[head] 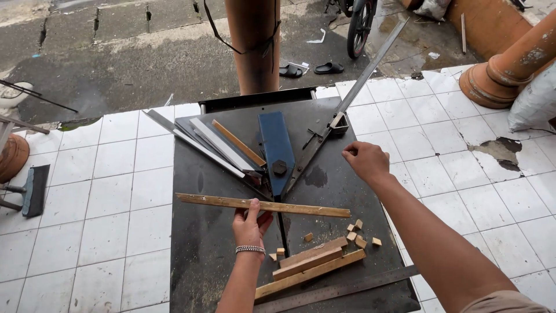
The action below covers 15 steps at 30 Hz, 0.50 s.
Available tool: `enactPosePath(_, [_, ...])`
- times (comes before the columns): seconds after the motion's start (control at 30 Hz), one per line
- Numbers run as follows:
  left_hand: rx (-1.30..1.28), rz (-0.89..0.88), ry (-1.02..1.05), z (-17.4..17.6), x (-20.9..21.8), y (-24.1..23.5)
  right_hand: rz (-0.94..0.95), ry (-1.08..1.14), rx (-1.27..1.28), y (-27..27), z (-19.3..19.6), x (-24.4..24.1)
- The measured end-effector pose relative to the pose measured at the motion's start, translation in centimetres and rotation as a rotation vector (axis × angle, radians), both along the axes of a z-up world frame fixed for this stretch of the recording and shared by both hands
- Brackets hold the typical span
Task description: Measuring wood strips with a ruler and pencil before cutting them to size using a manual miter cutter.
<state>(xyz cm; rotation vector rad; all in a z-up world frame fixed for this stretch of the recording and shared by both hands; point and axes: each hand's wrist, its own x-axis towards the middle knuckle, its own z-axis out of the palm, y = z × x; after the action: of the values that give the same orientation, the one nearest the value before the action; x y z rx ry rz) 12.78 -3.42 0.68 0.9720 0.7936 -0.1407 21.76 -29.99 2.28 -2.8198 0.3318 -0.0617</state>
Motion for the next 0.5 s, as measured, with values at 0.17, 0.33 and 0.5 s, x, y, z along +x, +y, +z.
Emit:
enactPosePath(0.17, [0.006, -0.025, -0.034, 0.2, 3.1, -5.1, 0.044, 0.264, -0.069, -1.3, -2.5, 10.3])
enactPosePath(0.33, [0.024, -0.144, -0.053, -0.8, 7.0, -10.3, 0.239, 0.317, -0.307, -2.7, -8.0, 17.8])
enactPosePath(0.5, [0.103, -0.201, -0.072, -1.0, 10.1, -12.9, 0.349, 0.427, -0.413, -3.4, -11.5, 22.6])
